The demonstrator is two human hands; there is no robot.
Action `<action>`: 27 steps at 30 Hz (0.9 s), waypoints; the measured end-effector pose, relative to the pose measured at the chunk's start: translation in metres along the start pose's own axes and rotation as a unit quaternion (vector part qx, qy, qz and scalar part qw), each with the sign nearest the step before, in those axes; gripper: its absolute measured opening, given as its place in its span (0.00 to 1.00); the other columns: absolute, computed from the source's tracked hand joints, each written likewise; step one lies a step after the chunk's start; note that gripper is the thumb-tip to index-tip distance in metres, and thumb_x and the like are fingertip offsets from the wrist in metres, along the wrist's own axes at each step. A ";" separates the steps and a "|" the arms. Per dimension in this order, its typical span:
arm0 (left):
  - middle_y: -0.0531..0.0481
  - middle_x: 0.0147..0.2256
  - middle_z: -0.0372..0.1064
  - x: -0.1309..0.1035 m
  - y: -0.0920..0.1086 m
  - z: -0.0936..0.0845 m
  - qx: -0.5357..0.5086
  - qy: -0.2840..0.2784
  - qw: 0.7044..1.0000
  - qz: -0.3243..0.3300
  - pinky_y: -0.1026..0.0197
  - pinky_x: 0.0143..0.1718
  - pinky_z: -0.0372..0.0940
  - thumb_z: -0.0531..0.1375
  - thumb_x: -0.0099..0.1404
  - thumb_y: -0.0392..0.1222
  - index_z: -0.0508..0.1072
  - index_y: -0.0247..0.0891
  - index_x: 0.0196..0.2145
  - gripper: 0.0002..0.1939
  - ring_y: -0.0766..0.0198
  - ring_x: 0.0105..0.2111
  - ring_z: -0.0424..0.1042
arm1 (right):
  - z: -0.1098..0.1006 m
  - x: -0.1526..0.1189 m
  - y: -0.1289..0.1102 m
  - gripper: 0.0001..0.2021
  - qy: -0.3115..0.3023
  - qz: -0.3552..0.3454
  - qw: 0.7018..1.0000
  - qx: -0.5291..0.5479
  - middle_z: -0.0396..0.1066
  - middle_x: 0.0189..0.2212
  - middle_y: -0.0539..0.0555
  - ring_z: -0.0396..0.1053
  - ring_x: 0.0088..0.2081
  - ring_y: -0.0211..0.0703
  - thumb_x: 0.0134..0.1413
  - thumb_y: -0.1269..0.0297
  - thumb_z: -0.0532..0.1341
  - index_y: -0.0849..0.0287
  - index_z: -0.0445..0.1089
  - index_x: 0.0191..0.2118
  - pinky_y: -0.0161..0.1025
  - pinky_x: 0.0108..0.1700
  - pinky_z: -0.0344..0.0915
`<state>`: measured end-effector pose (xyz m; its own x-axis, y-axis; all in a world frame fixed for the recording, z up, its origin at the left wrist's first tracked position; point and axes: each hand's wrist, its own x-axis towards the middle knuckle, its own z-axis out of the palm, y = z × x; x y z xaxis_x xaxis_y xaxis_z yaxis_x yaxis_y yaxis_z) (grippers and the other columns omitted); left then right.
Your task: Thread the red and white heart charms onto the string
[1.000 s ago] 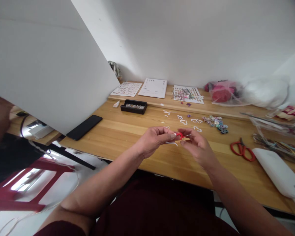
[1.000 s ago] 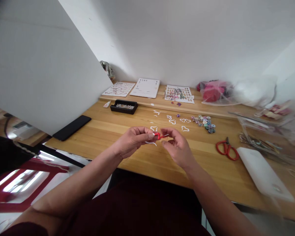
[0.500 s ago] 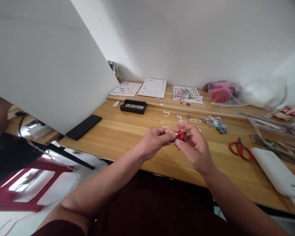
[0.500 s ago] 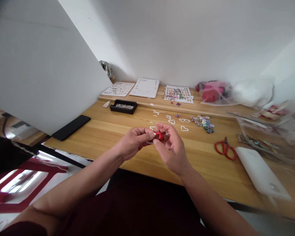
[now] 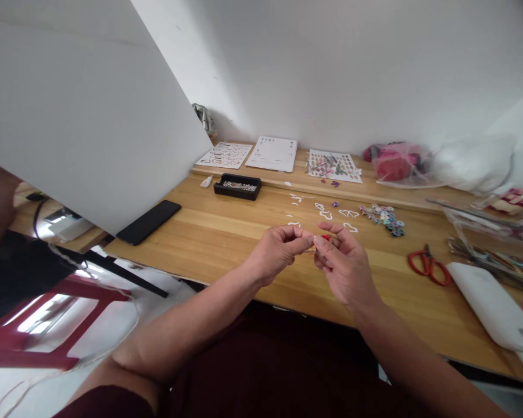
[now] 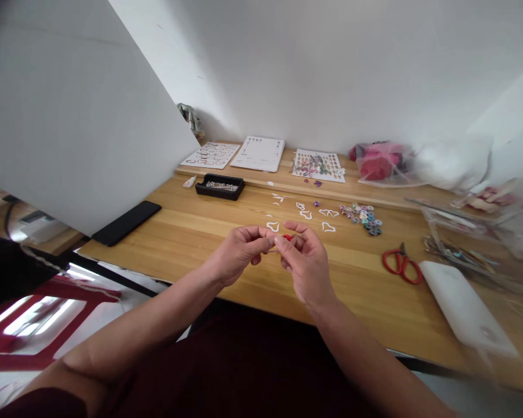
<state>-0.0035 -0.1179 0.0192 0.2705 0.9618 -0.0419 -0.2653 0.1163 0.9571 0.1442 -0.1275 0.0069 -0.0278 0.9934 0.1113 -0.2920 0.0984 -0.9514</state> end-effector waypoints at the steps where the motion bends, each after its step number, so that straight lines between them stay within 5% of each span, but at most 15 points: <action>1: 0.55 0.25 0.63 0.000 -0.001 0.000 -0.002 -0.002 1.000 -0.003 0.67 0.22 0.48 0.70 0.54 0.51 0.75 0.33 0.30 0.17 0.74 0.22 0.54 | 0.000 0.000 -0.001 0.13 -0.001 0.002 1.000 0.001 0.57 0.19 0.41 0.49 0.18 0.31 0.50 0.61 0.70 0.53 0.70 0.41 0.34 0.21 0.48; 5: 0.56 0.24 0.62 -0.001 -0.001 -0.002 -0.020 -0.018 0.999 -0.020 0.66 0.21 0.44 0.70 0.53 0.49 0.75 0.33 0.32 0.16 0.75 0.20 0.52 | -0.001 0.000 -0.002 0.11 0.000 -0.003 1.000 0.004 0.60 0.20 0.43 0.49 0.18 0.30 0.47 0.60 0.71 0.55 0.69 0.31 0.34 0.20 0.48; 17: 0.56 0.23 0.63 -0.005 0.006 -0.008 0.014 -0.049 0.999 0.008 0.64 0.23 0.46 0.64 0.50 0.35 0.78 0.34 0.34 0.11 0.75 0.21 0.55 | -0.013 -0.005 0.003 0.07 -0.009 -0.003 1.000 0.014 0.58 0.16 0.43 0.51 0.18 0.30 0.49 0.63 0.71 0.55 0.72 0.29 0.34 0.21 0.48; 27: 0.53 0.24 0.67 -0.004 0.008 -0.014 0.061 -0.047 0.997 0.017 0.64 0.25 0.49 0.67 0.57 0.43 0.78 0.33 0.33 0.10 0.73 0.23 0.57 | -0.013 -0.005 0.001 0.08 -0.006 -0.001 1.000 0.024 0.56 0.14 0.43 0.51 0.18 0.31 0.47 0.64 0.71 0.55 0.73 0.25 0.34 0.22 0.46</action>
<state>-0.0199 -0.1178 0.0234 0.3494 0.9369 0.0131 -0.1634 0.0472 0.9854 0.1567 -0.1311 0.0017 -0.0391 0.9923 0.1179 -0.3375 0.0979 -0.9362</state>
